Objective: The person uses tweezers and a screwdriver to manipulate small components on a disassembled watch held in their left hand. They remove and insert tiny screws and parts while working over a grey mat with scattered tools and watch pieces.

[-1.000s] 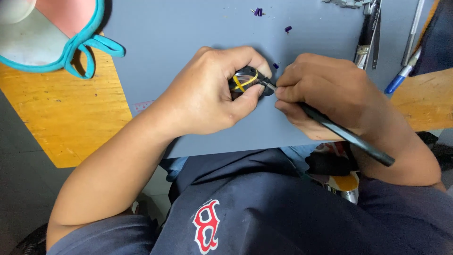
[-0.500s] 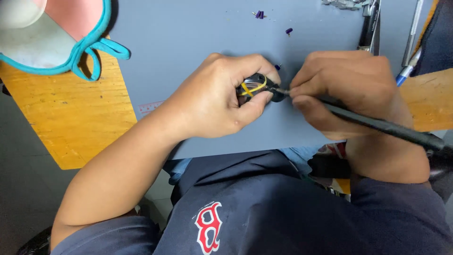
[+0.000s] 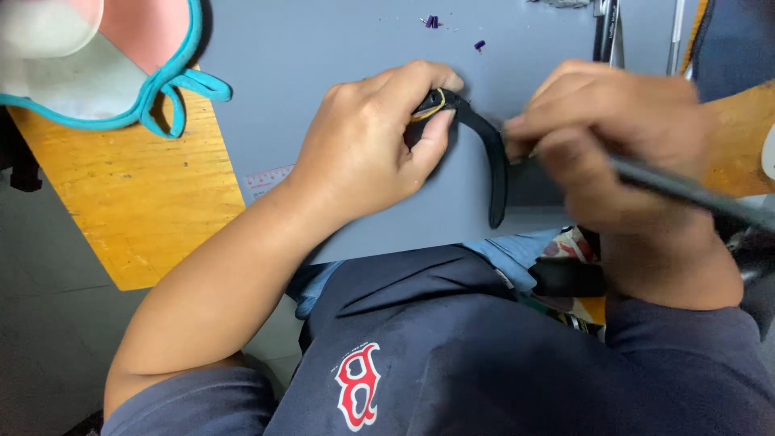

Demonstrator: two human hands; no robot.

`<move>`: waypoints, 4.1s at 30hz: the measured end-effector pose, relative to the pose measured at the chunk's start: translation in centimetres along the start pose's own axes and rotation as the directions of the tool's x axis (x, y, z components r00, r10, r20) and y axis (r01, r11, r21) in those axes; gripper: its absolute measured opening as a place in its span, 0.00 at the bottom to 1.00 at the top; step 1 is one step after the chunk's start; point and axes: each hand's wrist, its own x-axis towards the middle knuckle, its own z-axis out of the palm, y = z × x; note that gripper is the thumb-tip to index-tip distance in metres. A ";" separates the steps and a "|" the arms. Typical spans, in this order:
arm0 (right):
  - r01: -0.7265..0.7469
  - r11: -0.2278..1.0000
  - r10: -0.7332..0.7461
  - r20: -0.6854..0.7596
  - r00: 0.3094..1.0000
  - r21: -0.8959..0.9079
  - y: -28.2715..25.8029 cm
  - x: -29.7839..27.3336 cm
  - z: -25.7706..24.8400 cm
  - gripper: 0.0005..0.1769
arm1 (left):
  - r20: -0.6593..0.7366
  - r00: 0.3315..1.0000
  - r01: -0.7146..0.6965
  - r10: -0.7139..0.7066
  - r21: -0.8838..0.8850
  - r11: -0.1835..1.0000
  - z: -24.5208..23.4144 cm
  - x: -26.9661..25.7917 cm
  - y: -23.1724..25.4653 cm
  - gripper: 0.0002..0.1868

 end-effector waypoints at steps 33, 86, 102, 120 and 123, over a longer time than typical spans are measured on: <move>-0.215 0.944 0.259 -0.162 0.952 0.249 3.6 0.8 2.1 0.05 | -0.135 0.979 0.110 -0.152 -0.277 0.955 -0.8 1.1 0.9 0.03; -0.247 0.546 0.369 -0.035 0.929 -0.801 3.9 -5.5 -4.6 0.15 | -0.091 0.925 0.335 -0.368 -0.255 0.907 -1.5 1.9 0.9 0.06; -0.317 0.616 0.326 -0.133 0.936 -0.721 6.0 -5.5 -5.3 0.04 | 0.142 0.823 0.262 -0.550 -0.954 0.146 -1.6 1.3 0.2 0.12; -0.510 0.707 0.522 -0.125 0.844 -0.490 5.8 -3.5 -7.8 0.05 | 0.260 0.886 0.447 -0.384 -0.694 0.565 -1.4 1.8 0.7 0.08; -0.515 0.782 0.512 -0.110 0.852 -0.350 5.7 -3.0 -8.0 0.07 | 0.298 0.878 0.472 -0.375 -0.674 0.568 -1.4 1.9 0.6 0.08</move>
